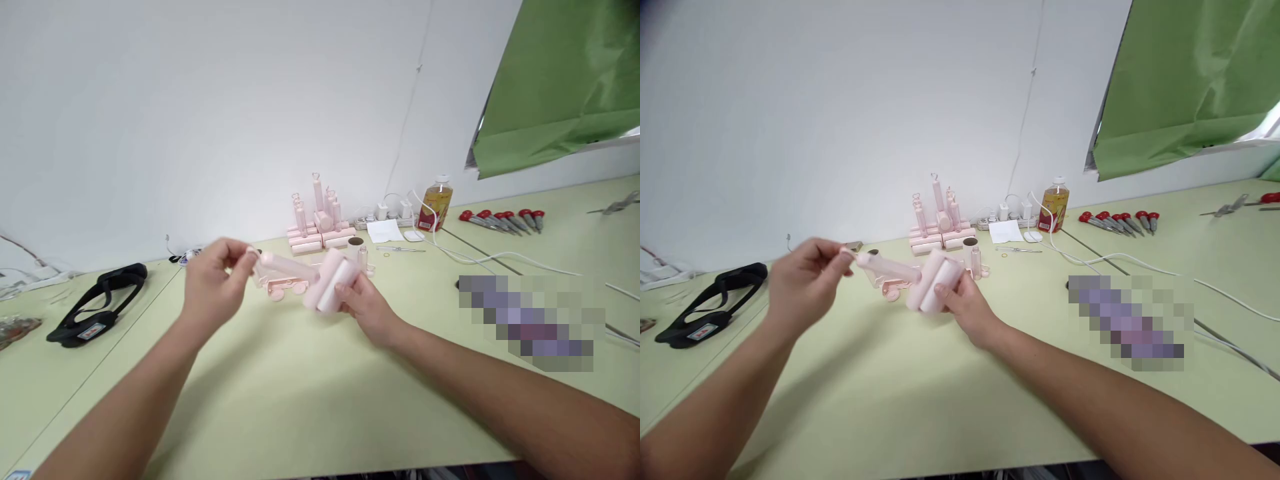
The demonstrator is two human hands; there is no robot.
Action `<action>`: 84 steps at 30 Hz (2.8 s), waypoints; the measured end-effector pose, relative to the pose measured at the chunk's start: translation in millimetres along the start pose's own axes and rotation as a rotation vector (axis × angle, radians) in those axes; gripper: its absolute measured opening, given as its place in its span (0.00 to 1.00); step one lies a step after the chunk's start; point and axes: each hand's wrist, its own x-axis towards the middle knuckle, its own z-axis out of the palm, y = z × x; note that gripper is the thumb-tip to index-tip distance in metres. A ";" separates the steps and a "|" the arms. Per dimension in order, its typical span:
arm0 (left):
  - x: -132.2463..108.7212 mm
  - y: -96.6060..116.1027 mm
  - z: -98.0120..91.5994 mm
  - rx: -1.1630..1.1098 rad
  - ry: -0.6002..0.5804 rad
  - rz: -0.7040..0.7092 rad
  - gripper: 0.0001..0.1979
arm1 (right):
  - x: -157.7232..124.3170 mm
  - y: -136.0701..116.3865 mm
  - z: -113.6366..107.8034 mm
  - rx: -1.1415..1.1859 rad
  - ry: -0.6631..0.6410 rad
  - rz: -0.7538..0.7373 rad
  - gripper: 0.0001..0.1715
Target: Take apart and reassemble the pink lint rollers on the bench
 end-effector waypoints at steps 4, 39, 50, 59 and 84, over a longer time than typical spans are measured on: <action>-31.1 -25.3 8.0 -0.230 -0.205 -0.286 0.08 | 2.2 -0.8 -8.6 -0.149 0.053 -0.051 0.32; -33.7 -56.1 30.3 -0.352 -0.131 -0.402 0.14 | 13.2 12.0 -21.4 -1.296 -0.162 -0.455 0.27; -38.2 -51.2 32.5 -0.457 -0.231 -0.437 0.16 | 19.7 23.1 -24.8 -1.357 -0.106 -0.435 0.24; -43.9 -51.4 37.1 -0.485 -0.370 -0.315 0.17 | 10.6 14.0 -16.6 -1.203 -0.045 -0.417 0.23; -61.8 -46.7 67.7 -0.846 -0.775 -0.312 0.17 | -12.5 15.5 12.4 -0.473 -0.377 0.135 0.29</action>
